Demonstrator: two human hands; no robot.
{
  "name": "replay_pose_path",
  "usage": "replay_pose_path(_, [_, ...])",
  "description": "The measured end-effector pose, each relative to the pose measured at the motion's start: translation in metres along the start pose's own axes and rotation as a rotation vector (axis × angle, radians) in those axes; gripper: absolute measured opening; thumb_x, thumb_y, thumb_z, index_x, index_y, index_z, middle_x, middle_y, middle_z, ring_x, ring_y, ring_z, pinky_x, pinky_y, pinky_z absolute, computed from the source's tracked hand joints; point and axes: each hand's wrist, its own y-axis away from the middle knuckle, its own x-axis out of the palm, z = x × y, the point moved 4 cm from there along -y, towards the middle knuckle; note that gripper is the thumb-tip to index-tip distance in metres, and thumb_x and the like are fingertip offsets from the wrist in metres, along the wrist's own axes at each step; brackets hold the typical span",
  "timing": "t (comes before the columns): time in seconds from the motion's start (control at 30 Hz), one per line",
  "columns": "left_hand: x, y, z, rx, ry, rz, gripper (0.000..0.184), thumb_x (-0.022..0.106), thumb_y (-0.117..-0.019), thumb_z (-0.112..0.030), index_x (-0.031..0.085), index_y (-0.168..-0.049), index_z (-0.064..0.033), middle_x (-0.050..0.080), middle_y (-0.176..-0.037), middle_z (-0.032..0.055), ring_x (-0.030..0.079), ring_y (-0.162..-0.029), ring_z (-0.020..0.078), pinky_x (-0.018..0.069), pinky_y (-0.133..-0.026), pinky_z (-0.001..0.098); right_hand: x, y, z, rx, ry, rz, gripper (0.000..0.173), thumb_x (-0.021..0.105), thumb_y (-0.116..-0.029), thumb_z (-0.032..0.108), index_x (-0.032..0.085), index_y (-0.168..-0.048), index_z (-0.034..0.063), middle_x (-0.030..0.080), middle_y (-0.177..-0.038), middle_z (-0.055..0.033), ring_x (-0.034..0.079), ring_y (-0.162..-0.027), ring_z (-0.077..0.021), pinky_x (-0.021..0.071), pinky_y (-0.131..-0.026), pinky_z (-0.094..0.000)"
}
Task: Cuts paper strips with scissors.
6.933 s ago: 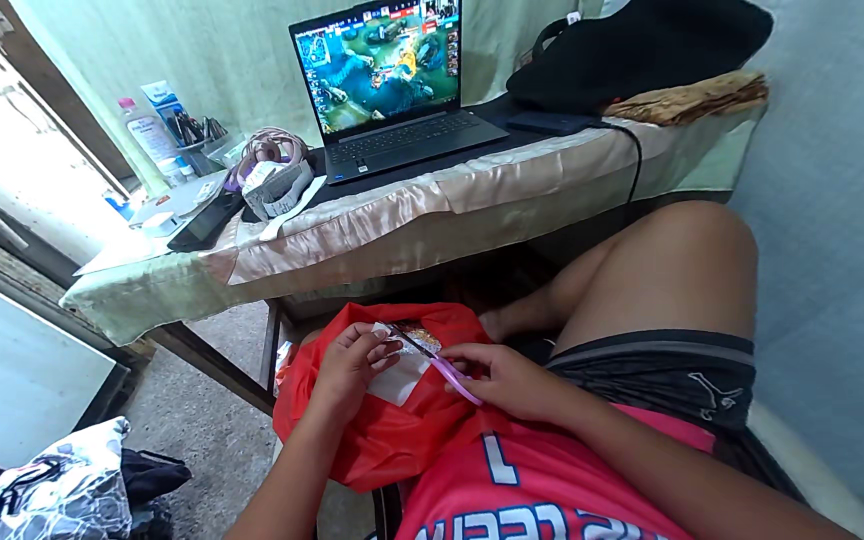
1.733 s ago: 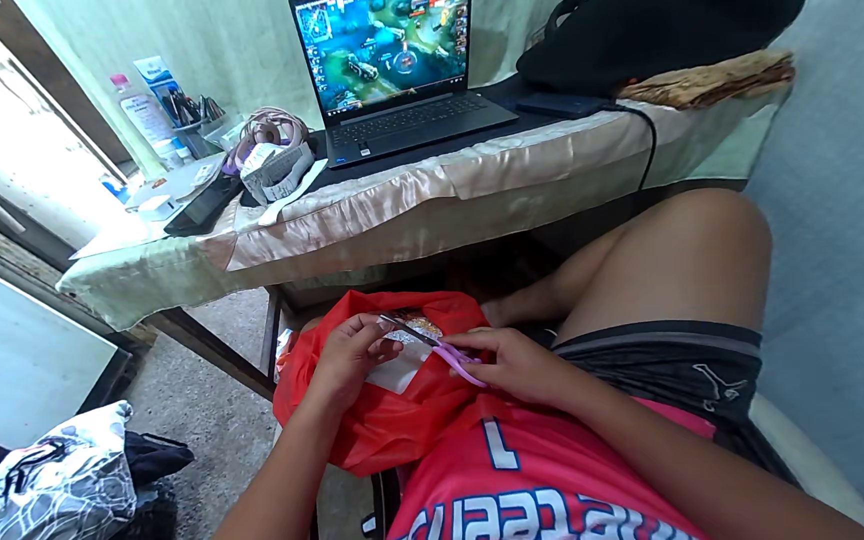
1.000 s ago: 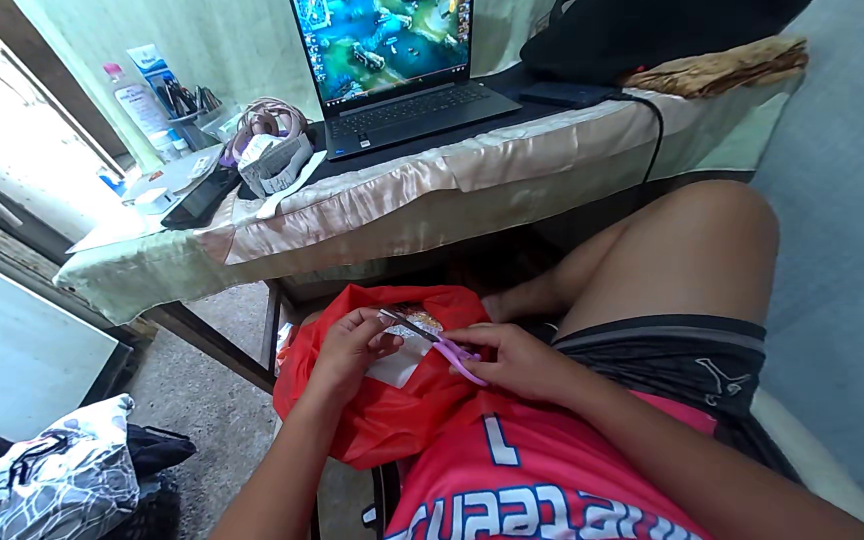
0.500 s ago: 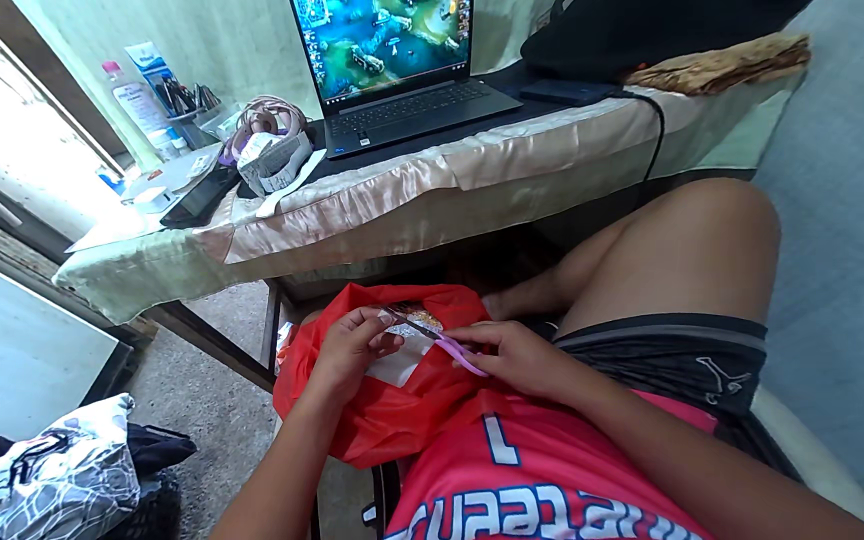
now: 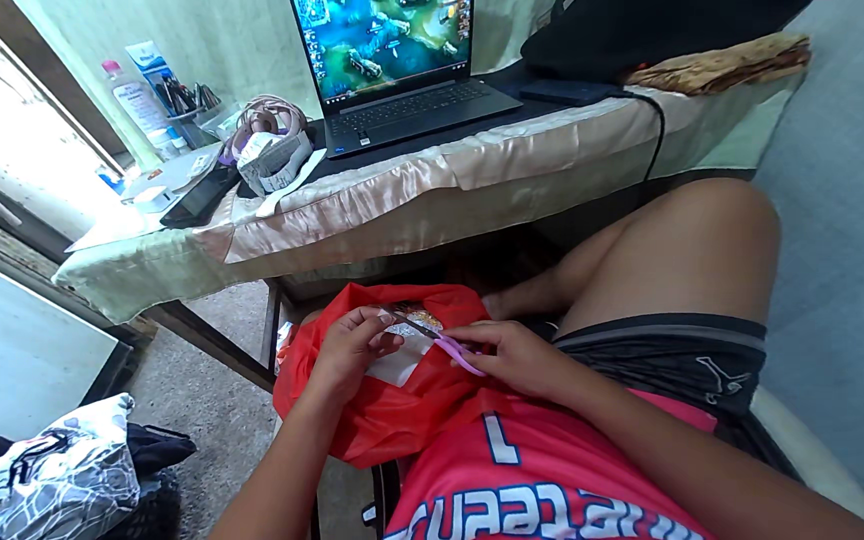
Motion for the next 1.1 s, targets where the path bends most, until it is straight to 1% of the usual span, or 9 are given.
replay_pose_path(0.07, [0.0002, 0.0004, -0.0005, 0.004, -0.001, 0.002, 0.012, 0.057, -0.1022, -0.008, 0.065, -0.104, 0.0007, 0.072, -0.100, 0.0151, 0.072, -0.080, 0.0218, 0.0621, -0.080, 0.0392, 0.0005, 0.0000, -0.0003, -0.005, -0.013, 0.003, 0.037, 0.068, -0.0990, 0.029, 0.069, -0.135, 0.0199, 0.072, -0.118, 0.0011, 0.067, -0.102, -0.0033, 0.0556, -0.092, -0.0222])
replay_pose_path(0.23, [-0.0005, 0.0001, 0.0002, -0.007, 0.003, -0.010, 0.012, 0.055, -0.1027, -0.007, 0.064, -0.105, 0.0013, 0.072, -0.103, 0.0164, 0.072, -0.081, 0.0225, 0.0622, -0.080, 0.0389, 0.0003, 0.0000, 0.0022, -0.034, -0.010, 0.007, 0.044, 0.072, -0.0957, 0.036, 0.067, -0.137, 0.0200, 0.070, -0.122, -0.0008, 0.065, -0.109, -0.0040, 0.0541, -0.096, -0.0232])
replay_pose_path(0.3, [-0.0005, 0.0001, 0.0000, -0.010, 0.002, -0.011, 0.012, 0.055, -0.1030, -0.007, 0.064, -0.105, 0.0012, 0.072, -0.102, 0.0159, 0.072, -0.081, 0.0221, 0.0623, -0.080, 0.0390, -0.0002, -0.0003, 0.0019, -0.035, 0.008, 0.001, 0.044, 0.071, -0.0963, 0.036, 0.067, -0.137, 0.0205, 0.070, -0.122, -0.0008, 0.065, -0.109, -0.0045, 0.0539, -0.096, -0.0237])
replay_pose_path(0.47, [-0.0002, 0.0000, -0.0003, -0.009, 0.009, -0.008, 0.013, 0.057, -0.1029, -0.009, 0.065, -0.106, 0.0016, 0.072, -0.102, 0.0160, 0.072, -0.081, 0.0224, 0.0622, -0.081, 0.0393, -0.0011, -0.0008, 0.0018, -0.007, 0.016, -0.009, 0.037, 0.066, -0.0997, 0.029, 0.068, -0.136, 0.0203, 0.071, -0.119, -0.0001, 0.067, -0.103, -0.0033, 0.0548, -0.093, -0.0216])
replay_pose_path(0.53, [0.0000, 0.0004, -0.0006, -0.010, 0.008, -0.007, 0.013, 0.058, -0.1026, -0.008, 0.065, -0.106, 0.0015, 0.072, -0.102, 0.0160, 0.072, -0.081, 0.0224, 0.0623, -0.081, 0.0392, -0.0016, -0.0008, 0.0022, -0.002, -0.003, -0.009, 0.037, 0.068, -0.0992, 0.029, 0.069, -0.135, 0.0201, 0.071, -0.119, 0.0004, 0.067, -0.102, -0.0030, 0.0553, -0.091, -0.0212])
replay_pose_path(0.7, [0.0004, 0.0006, -0.0010, -0.010, 0.005, -0.011, 0.013, 0.055, -0.1032, -0.007, 0.065, -0.105, 0.0020, 0.072, -0.102, 0.0161, 0.073, -0.081, 0.0224, 0.0625, -0.081, 0.0397, -0.0014, -0.0004, 0.0024, -0.029, -0.009, 0.013, 0.045, 0.071, -0.0959, 0.036, 0.066, -0.138, 0.0198, 0.070, -0.123, -0.0010, 0.065, -0.109, -0.0046, 0.0545, -0.095, -0.0236])
replay_pose_path(0.8, [0.0002, 0.0001, -0.0007, -0.008, 0.003, -0.007, 0.013, 0.056, -0.1025, -0.007, 0.065, -0.105, 0.0020, 0.072, -0.102, 0.0160, 0.072, -0.081, 0.0225, 0.0624, -0.081, 0.0405, -0.0012, -0.0005, 0.0029, -0.018, -0.004, 0.014, 0.046, 0.072, -0.0956, 0.037, 0.066, -0.138, 0.0208, 0.070, -0.121, -0.0009, 0.065, -0.107, -0.0048, 0.0548, -0.093, -0.0238])
replay_pose_path(0.93, [0.0002, 0.0005, -0.0010, -0.009, -0.003, -0.011, 0.012, 0.058, -0.1020, -0.007, 0.065, -0.106, 0.0018, 0.072, -0.104, 0.0158, 0.072, -0.082, 0.0226, 0.0624, -0.081, 0.0402, -0.0007, -0.0007, 0.0014, -0.029, 0.004, 0.000, 0.041, 0.068, -0.0983, 0.032, 0.067, -0.137, 0.0201, 0.070, -0.121, -0.0006, 0.066, -0.106, -0.0049, 0.0546, -0.094, -0.0234])
replay_pose_path(1.1, [0.0007, 0.0004, -0.0011, -0.012, -0.001, -0.008, 0.013, 0.059, -0.1019, -0.008, 0.066, -0.106, 0.0020, 0.072, -0.102, 0.0158, 0.072, -0.081, 0.0224, 0.0625, -0.080, 0.0398, -0.0013, -0.0008, -0.0003, -0.006, 0.004, -0.009, 0.036, 0.067, -0.0997, 0.028, 0.069, -0.135, 0.0207, 0.072, -0.118, 0.0011, 0.067, -0.101, -0.0030, 0.0556, -0.091, -0.0220])
